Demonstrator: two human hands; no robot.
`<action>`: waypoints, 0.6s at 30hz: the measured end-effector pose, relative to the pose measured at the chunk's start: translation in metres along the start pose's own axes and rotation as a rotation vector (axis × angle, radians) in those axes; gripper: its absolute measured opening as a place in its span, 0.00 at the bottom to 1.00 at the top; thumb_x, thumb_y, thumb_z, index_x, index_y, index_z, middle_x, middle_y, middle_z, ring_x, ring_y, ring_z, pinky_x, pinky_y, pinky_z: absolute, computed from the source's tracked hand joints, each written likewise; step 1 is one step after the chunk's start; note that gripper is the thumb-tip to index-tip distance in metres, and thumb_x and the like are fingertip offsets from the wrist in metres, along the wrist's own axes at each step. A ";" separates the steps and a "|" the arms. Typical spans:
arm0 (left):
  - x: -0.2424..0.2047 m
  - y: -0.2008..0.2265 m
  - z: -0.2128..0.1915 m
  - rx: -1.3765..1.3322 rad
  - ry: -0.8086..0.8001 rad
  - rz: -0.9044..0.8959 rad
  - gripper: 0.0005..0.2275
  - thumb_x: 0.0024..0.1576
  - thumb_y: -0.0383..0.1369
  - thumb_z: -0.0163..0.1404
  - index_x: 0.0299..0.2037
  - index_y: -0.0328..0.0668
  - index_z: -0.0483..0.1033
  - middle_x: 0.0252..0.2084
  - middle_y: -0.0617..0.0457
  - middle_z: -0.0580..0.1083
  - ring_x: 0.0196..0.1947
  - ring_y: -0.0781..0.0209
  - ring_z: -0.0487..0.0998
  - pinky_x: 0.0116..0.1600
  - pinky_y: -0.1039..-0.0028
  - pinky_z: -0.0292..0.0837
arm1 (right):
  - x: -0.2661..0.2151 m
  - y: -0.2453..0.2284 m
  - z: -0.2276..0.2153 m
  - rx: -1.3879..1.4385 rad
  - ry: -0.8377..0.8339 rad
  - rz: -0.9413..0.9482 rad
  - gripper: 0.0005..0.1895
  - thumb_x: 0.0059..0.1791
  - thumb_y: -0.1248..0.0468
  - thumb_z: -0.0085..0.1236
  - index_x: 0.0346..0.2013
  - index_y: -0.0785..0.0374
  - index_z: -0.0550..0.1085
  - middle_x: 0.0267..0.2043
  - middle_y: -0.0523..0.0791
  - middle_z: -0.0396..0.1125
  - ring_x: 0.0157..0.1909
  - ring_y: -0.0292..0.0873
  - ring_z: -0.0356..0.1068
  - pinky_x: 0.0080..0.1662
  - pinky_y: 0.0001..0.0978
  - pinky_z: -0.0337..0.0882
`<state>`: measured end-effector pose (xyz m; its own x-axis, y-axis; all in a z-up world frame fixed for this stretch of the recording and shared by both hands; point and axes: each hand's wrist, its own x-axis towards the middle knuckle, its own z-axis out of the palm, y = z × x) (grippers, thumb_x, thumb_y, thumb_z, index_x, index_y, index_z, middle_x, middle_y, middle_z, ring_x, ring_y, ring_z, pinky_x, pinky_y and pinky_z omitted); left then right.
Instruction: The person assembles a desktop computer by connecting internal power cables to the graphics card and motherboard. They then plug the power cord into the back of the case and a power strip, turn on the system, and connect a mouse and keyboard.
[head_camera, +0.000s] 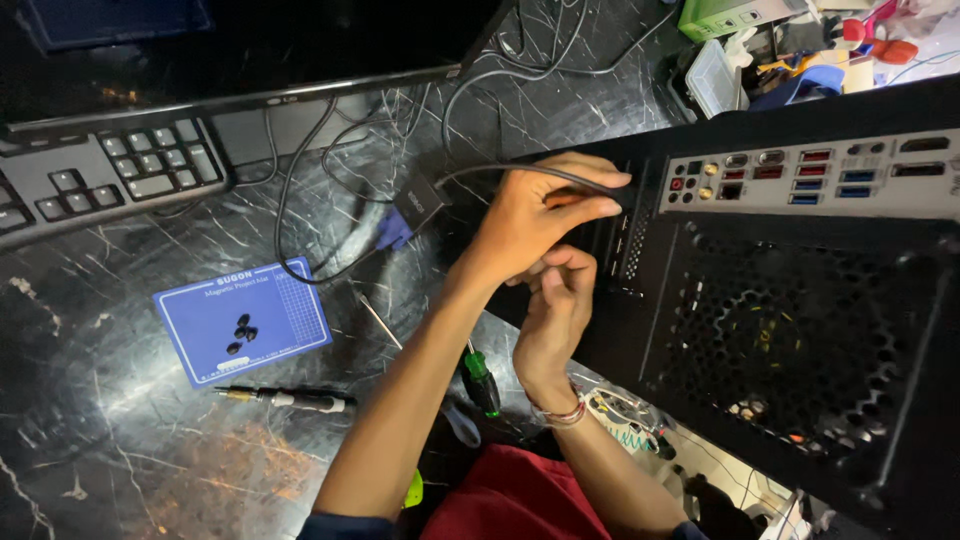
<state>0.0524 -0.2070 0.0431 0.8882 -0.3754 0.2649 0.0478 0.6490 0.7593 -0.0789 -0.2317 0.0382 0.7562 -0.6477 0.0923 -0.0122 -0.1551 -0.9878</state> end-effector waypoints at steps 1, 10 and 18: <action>-0.001 -0.001 0.001 0.003 0.000 0.005 0.10 0.58 0.28 0.66 0.49 0.43 0.86 0.49 0.50 0.83 0.51 0.60 0.85 0.55 0.68 0.83 | 0.001 0.000 0.000 0.004 -0.003 -0.004 0.18 0.57 0.55 0.47 0.50 0.68 0.65 0.37 0.51 0.63 0.38 0.47 0.70 0.45 0.38 0.75; -0.048 0.022 0.006 0.303 0.218 -0.219 0.20 0.60 0.42 0.65 0.57 0.37 0.79 0.52 0.42 0.80 0.49 0.44 0.85 0.54 0.63 0.85 | -0.009 -0.024 -0.008 0.108 -0.121 0.173 0.16 0.61 0.52 0.41 0.36 0.59 0.65 0.30 0.41 0.62 0.32 0.37 0.68 0.39 0.26 0.69; -0.135 0.113 0.039 0.463 0.353 -0.318 0.06 0.66 0.29 0.50 0.46 0.44 0.82 0.27 0.49 0.80 0.21 0.63 0.80 0.30 0.73 0.79 | -0.045 -0.086 -0.039 0.208 -0.453 0.167 0.11 0.60 0.63 0.48 0.55 0.62 0.62 0.30 0.47 0.69 0.32 0.42 0.72 0.42 0.32 0.72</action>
<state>-0.0797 -0.1088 0.1165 0.9634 -0.2112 -0.1649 0.2007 0.1610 0.9663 -0.1373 -0.2179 0.1242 0.9626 -0.2565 -0.0870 -0.0620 0.1037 -0.9927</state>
